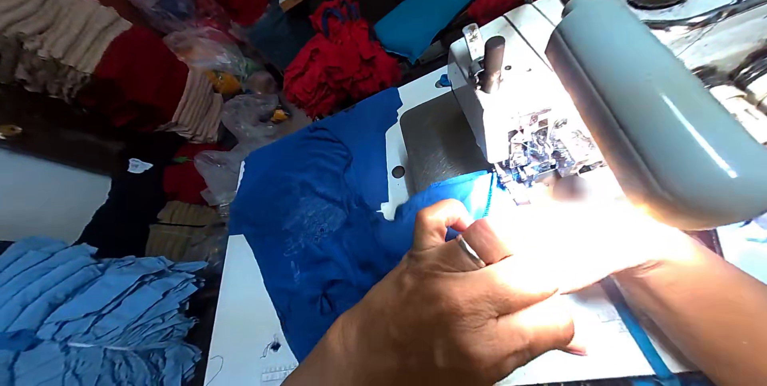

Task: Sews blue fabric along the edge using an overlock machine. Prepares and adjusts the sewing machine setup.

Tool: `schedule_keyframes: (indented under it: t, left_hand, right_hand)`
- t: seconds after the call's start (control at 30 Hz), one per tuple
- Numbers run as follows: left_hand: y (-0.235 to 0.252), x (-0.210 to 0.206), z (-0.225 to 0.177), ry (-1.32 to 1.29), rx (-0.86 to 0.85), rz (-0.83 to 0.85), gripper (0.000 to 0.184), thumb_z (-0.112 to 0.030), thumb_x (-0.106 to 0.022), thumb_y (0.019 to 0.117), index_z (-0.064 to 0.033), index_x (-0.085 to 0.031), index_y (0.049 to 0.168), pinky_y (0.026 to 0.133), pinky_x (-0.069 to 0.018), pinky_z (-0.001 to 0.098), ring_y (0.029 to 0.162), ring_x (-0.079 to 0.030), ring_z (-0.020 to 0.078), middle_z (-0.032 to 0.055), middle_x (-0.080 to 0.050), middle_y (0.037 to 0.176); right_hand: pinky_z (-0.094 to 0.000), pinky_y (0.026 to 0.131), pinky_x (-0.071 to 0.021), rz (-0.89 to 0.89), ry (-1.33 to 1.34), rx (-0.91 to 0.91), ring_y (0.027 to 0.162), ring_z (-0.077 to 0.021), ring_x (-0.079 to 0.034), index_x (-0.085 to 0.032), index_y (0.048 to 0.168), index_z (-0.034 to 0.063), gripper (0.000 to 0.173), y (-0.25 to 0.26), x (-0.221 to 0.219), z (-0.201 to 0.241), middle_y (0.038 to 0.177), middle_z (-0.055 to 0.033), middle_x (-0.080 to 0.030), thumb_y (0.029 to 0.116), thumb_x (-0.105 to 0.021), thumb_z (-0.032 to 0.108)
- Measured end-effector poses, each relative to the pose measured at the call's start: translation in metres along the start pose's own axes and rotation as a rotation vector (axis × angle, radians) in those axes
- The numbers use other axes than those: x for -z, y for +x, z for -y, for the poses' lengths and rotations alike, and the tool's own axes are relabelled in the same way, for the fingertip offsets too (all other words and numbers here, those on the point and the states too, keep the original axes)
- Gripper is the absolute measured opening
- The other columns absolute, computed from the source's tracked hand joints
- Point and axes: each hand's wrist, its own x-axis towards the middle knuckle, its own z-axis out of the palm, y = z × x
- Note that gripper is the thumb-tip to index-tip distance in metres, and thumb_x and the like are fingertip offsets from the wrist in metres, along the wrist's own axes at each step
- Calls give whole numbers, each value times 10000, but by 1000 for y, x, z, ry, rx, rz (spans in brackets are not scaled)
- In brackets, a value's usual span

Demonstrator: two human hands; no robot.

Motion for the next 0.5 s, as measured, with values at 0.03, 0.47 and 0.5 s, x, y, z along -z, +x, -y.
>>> schedule_keyframes:
  t: [0.03, 0.47, 0.5]
  left_hand:
    - [-1, -1, 2, -38, -11, -5, 211, -286, -605, 1037, -141, -711, 927, 1008, -284, 351, 986, -560, 92, -21, -674, 923]
    - [0, -35, -11, -200, -118, 117, 323, -270, -554, 1058, -39, -715, 898, 859, -504, 342, 747, -624, 204, 71, -628, 742]
    - [-1, -32, -9, -158, -78, 112, 381, -351, -517, 1068, -57, -729, 948, 906, -497, 348, 810, -657, 186, 67, -676, 807]
  right_hand:
    - [-128, 514, -352, -112, 75, 125, 636, -2, -547, -705, 891, 85, 127, 0, -5, -9, 695, 36, -590, 779, -682, 138]
    - [-196, 855, -474, -593, -430, -651, 957, -75, -590, -728, 1042, 151, 186, -34, -15, 137, 952, -21, -640, 982, -564, 214]
    - [-216, 849, -471, -618, -443, -651, 947, -85, -596, -734, 1000, 150, 183, -36, -19, 133, 941, -23, -647, 983, -570, 229]
